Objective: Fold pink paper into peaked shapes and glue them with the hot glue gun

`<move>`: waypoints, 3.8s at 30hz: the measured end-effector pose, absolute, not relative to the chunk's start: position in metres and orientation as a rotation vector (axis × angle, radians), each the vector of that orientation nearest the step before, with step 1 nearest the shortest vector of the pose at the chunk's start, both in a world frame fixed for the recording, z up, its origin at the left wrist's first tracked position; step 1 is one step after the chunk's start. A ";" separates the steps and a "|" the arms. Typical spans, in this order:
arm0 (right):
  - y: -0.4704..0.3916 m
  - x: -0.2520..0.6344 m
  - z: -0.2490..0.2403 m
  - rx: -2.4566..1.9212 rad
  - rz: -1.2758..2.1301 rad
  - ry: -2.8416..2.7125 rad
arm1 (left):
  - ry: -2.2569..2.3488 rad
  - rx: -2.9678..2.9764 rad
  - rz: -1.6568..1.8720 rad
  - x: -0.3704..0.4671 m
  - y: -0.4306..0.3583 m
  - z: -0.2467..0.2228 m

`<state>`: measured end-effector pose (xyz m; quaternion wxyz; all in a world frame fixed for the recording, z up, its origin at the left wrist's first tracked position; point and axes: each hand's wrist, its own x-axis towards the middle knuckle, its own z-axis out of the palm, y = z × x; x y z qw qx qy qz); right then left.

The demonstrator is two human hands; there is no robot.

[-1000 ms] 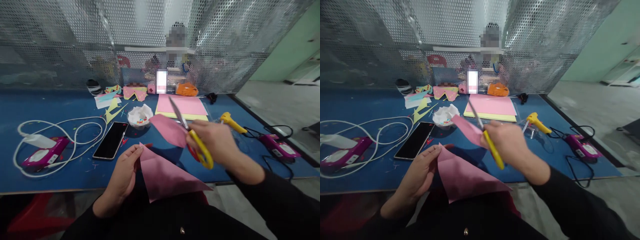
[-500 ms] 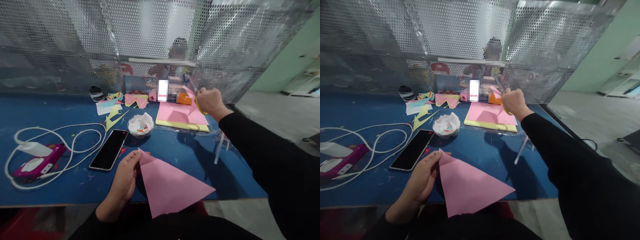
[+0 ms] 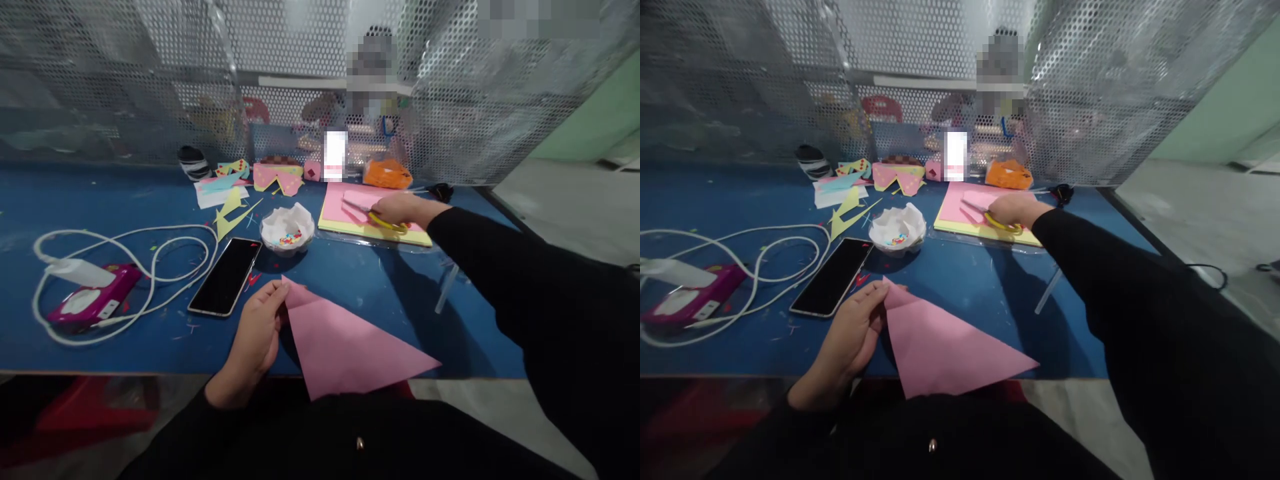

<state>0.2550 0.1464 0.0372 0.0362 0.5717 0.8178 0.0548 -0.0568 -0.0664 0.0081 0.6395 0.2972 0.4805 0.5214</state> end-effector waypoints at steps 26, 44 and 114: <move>-0.088 0.174 0.051 2.078 -1.493 2.770 | 1.083 1.125 0.969 -0.058 -0.083 0.031; -0.096 0.185 0.047 2.489 -1.072 2.992 | 1.336 1.639 1.343 -0.076 -0.074 0.053; -0.118 0.163 -0.008 2.648 -0.829 2.626 | 1.460 2.239 0.914 -0.068 -0.096 -0.009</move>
